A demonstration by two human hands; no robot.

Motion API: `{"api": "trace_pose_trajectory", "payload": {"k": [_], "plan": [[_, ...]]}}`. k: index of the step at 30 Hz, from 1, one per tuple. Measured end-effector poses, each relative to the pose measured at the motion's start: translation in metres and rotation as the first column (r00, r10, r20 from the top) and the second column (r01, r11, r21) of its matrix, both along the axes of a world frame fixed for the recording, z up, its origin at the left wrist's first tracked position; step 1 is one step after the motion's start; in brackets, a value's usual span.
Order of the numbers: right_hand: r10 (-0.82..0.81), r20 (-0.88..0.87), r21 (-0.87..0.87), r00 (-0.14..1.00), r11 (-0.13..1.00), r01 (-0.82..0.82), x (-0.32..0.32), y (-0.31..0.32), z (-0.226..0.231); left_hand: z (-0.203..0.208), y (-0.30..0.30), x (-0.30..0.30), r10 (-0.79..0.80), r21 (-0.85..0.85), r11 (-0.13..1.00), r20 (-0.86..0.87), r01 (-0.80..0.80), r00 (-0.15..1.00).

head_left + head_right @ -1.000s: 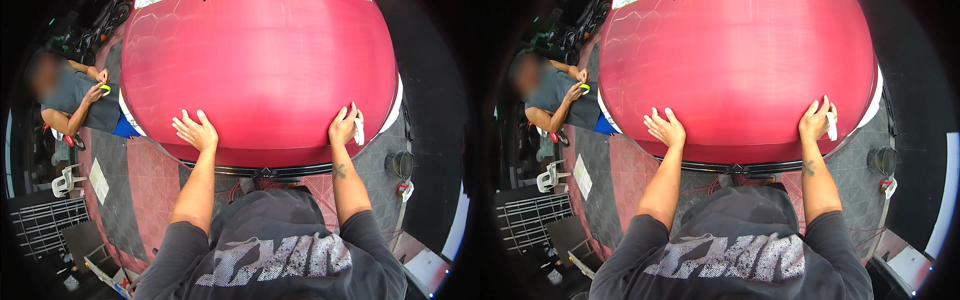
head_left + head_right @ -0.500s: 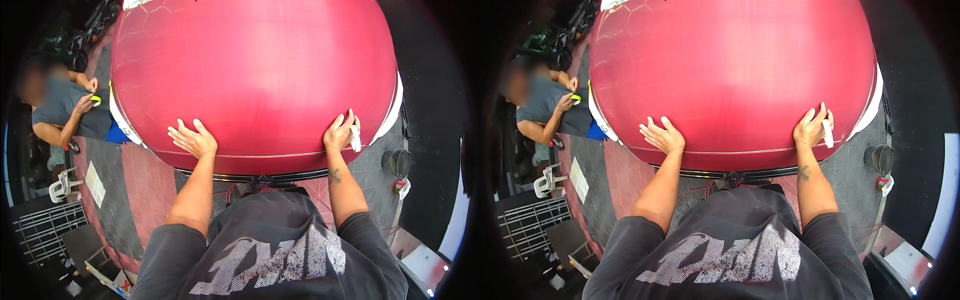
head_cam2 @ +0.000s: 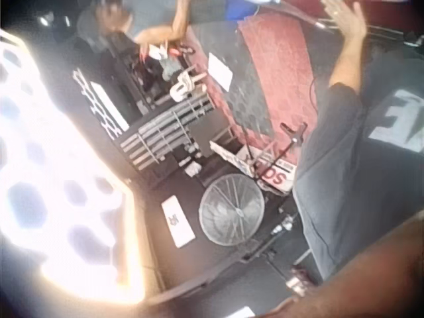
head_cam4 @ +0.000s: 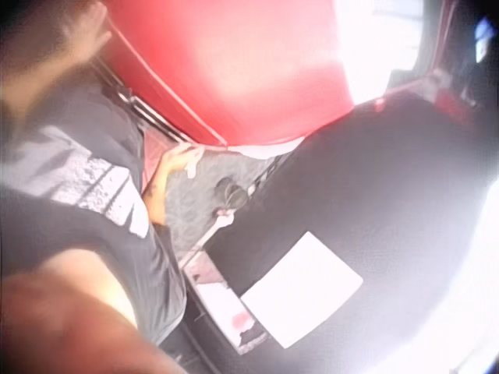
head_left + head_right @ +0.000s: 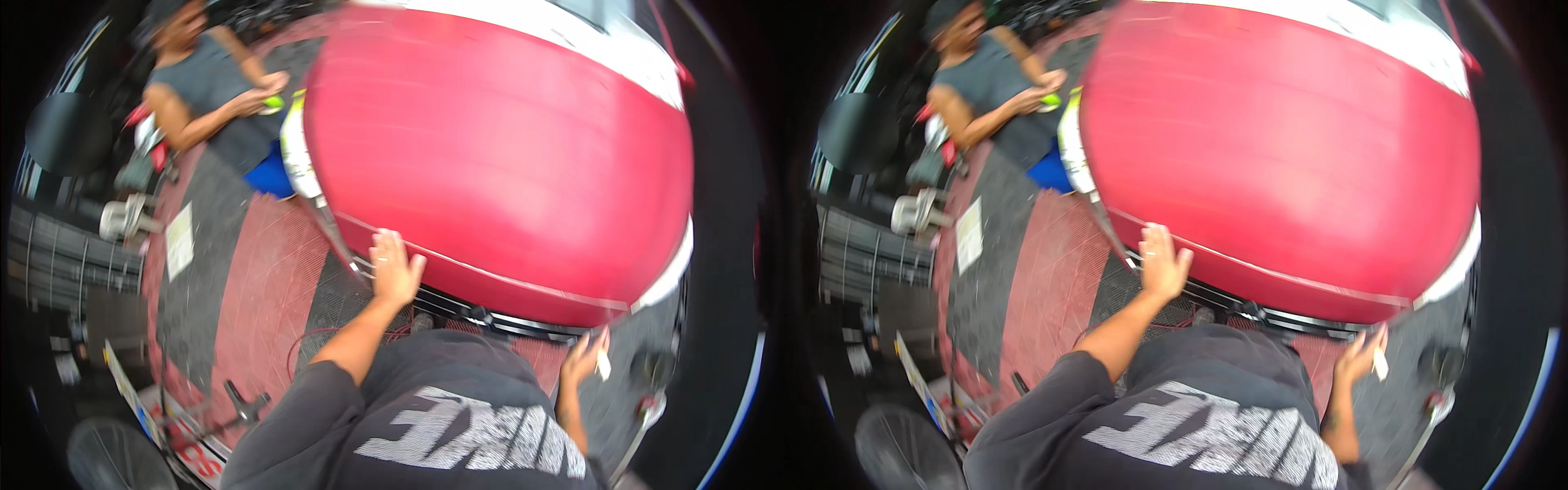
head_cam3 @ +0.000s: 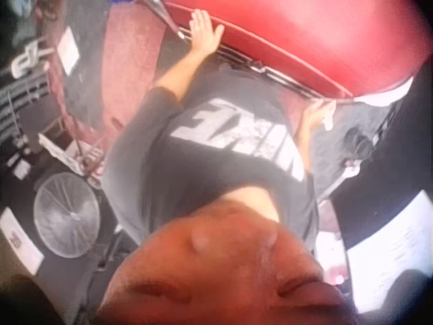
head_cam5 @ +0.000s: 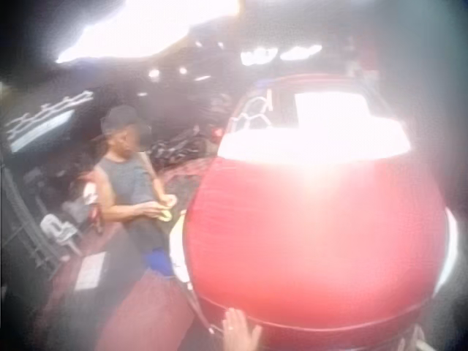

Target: The person tapes newspaper sheets onto the hood, front bumper, and side windows of a red car using masking tape. They smooth the paper and secure it with tape to cover specific areas.

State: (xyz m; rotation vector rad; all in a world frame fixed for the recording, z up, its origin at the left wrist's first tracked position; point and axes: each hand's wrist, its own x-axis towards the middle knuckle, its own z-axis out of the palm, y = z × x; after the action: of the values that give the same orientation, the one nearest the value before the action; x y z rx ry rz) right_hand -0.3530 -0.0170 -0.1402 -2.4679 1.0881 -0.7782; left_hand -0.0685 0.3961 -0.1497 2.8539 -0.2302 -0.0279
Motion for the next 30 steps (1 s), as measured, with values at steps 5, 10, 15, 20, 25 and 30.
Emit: {"api": "trace_pose_trajectory", "payload": {"k": [5, 10, 15, 20, 25, 30], "plan": [[-0.064, -0.402, -0.172, 0.913, 0.985, -0.007, -0.171, -0.029, -0.171, -0.011, -0.012, -0.008, -0.018, -0.161, 0.987, -0.009, 0.016, 1.000], [0.042, -0.513, 0.124, 0.857, 0.992, 0.025, -0.144, 0.014, -0.147, -0.006, 0.006, -0.008, -0.007, -0.176, 0.984, -0.003, 0.007, 1.000], [0.068, -0.504, 0.163, 0.861, 0.986, 0.017, -0.116, 0.015, -0.126, -0.003, 0.015, -0.008, -0.046, -0.203, 0.978, -0.027, 0.040, 0.999], [0.084, -0.490, 0.173, 0.868, 0.985, 0.002, -0.101, 0.020, -0.111, 0.001, 0.020, -0.007, -0.076, -0.231, 0.971, -0.070, 0.058, 0.995], [0.086, -0.492, 0.179, 0.866, 0.984, 0.004, -0.096, 0.029, -0.103, 0.005, 0.034, -0.005, -0.126, -0.235, 0.966, -0.051, 0.110, 0.991], [0.086, -0.513, 0.190, 0.854, 0.982, 0.015, -0.102, 0.045, -0.100, 0.003, 0.046, 0.000, -0.193, -0.188, 0.961, 0.059, 0.201, 0.979]]}}
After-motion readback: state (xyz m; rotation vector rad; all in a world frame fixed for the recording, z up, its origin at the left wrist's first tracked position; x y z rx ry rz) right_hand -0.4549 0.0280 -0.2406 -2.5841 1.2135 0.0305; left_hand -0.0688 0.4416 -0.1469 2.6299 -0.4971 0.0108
